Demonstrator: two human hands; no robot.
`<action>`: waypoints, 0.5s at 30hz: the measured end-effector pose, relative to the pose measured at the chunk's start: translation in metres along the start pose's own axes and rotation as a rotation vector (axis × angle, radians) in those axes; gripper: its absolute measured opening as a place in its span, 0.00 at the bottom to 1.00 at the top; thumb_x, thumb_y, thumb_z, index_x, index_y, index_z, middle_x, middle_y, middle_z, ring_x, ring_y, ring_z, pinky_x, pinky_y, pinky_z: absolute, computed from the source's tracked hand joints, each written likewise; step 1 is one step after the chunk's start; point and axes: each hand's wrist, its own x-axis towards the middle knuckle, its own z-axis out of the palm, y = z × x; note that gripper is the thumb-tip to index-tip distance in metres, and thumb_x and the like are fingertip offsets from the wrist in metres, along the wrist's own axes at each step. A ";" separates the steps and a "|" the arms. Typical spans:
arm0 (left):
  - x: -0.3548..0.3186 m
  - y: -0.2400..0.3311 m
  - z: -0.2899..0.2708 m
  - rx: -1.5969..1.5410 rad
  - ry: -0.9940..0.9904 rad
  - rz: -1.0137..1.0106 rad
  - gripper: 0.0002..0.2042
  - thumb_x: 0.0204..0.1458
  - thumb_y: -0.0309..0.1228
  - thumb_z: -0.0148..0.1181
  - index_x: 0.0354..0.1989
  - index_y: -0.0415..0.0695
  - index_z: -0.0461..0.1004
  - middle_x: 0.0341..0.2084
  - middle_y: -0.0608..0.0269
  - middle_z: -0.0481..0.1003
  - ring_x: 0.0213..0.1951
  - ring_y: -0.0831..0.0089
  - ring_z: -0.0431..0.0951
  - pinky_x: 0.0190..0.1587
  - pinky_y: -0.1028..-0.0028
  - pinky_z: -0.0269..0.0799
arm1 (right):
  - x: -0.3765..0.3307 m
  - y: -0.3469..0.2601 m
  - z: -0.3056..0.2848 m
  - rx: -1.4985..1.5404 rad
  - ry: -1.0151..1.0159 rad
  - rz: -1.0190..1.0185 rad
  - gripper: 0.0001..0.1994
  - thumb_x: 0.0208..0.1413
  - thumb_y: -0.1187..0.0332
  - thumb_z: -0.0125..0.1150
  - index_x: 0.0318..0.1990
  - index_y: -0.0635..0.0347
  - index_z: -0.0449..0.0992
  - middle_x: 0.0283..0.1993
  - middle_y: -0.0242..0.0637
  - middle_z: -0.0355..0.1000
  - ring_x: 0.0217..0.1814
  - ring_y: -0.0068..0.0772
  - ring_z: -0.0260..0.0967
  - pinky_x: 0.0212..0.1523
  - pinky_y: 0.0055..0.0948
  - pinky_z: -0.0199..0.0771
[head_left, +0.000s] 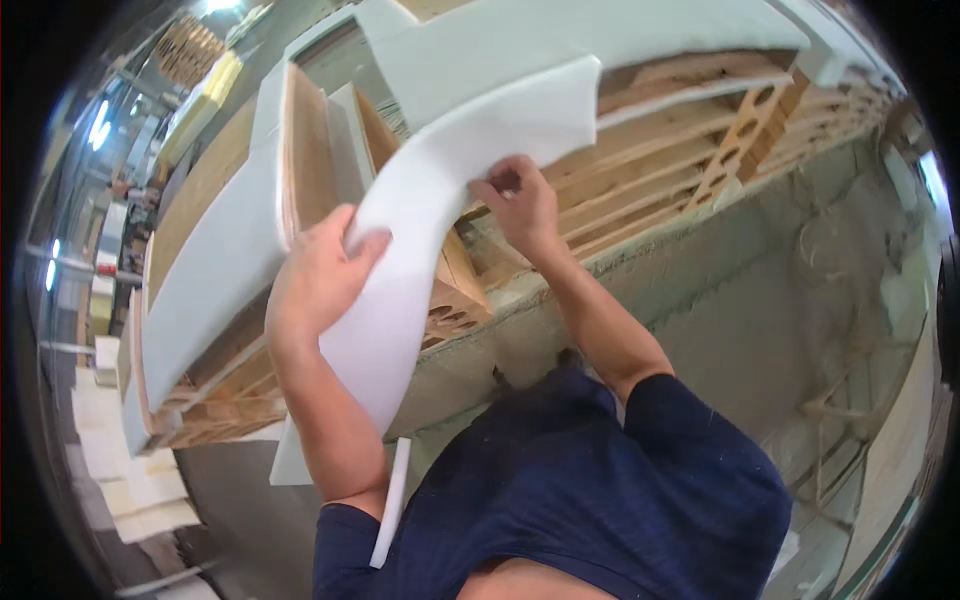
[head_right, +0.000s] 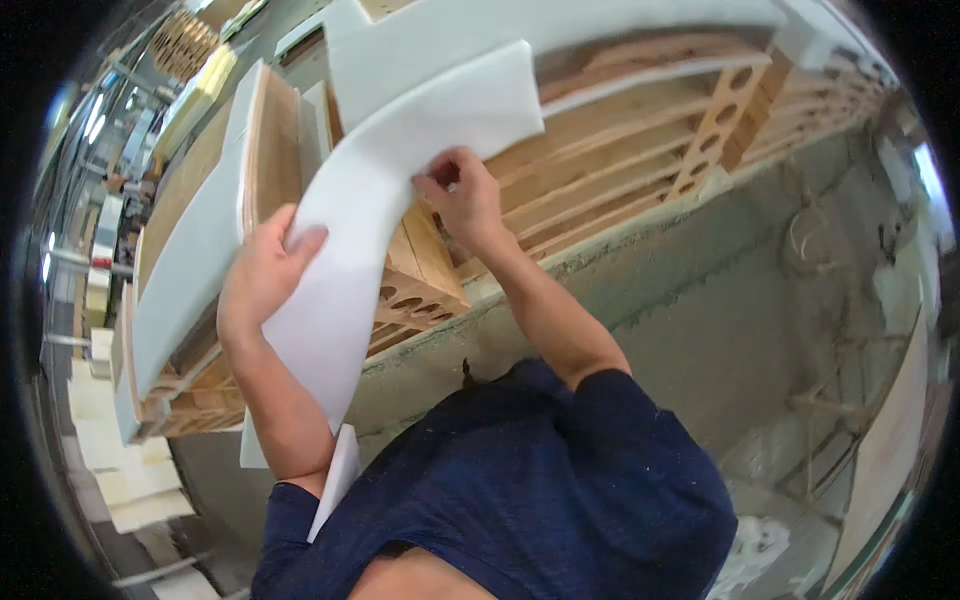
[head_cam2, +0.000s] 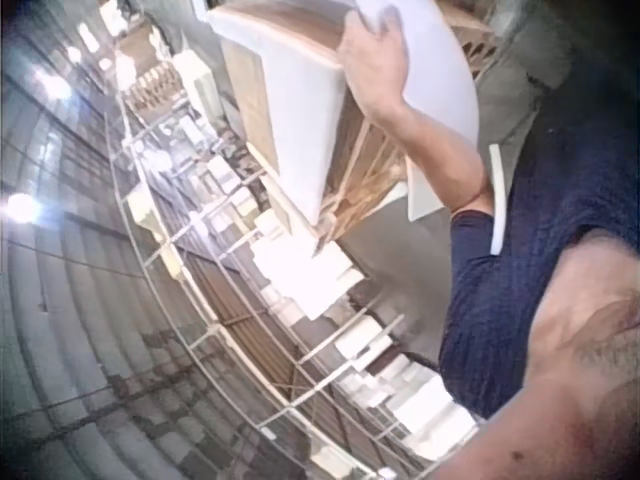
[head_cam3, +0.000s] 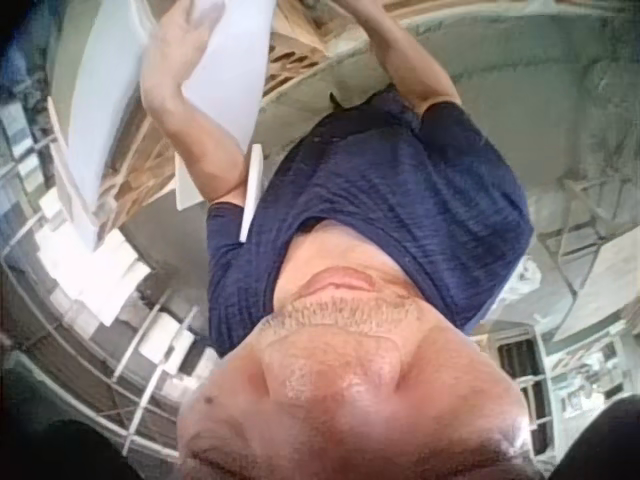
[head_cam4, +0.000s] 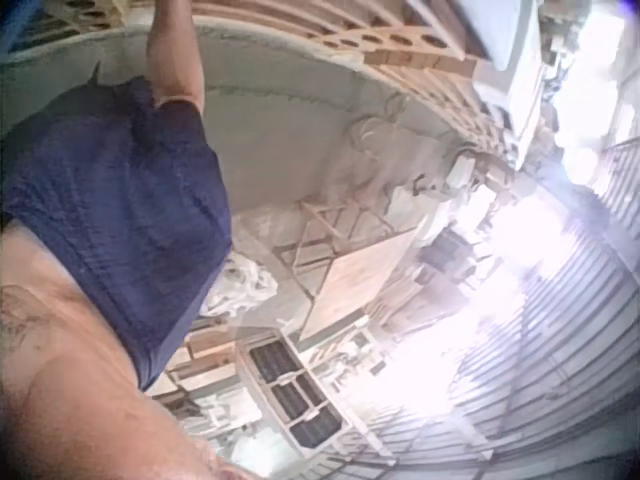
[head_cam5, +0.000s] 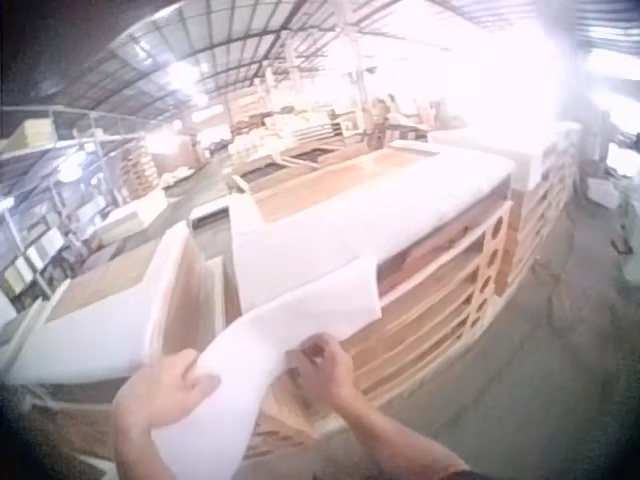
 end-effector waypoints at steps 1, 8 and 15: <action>-0.011 -0.005 -0.002 -0.006 -0.023 -0.007 0.17 0.50 0.40 0.60 0.36 0.36 0.70 0.26 0.40 0.73 0.31 0.44 0.73 0.35 0.58 0.68 | -0.003 -0.003 -0.003 0.095 -0.060 0.001 0.14 0.47 0.71 0.71 0.38 0.64 0.72 0.34 0.32 0.74 0.36 0.20 0.69 0.41 0.23 0.72; -0.106 -0.047 0.023 -0.223 -0.107 -0.118 0.22 0.43 0.34 0.64 0.48 0.42 0.73 0.34 0.44 0.77 0.40 0.46 0.77 0.44 0.59 0.71 | 0.003 -0.148 -0.005 -0.238 -0.747 -1.137 0.28 0.38 0.64 0.76 0.49 0.62 0.72 0.53 0.44 0.70 0.57 0.43 0.66 0.55 0.38 0.68; -0.146 -0.032 0.017 -0.101 0.313 -0.591 0.13 0.46 0.32 0.64 0.41 0.44 0.75 0.27 0.46 0.76 0.36 0.49 0.77 0.44 0.60 0.70 | -0.047 -0.190 0.106 -0.949 -1.837 -1.241 0.22 0.47 0.57 0.67 0.42 0.67 0.73 0.37 0.47 0.77 0.43 0.46 0.77 0.39 0.39 0.77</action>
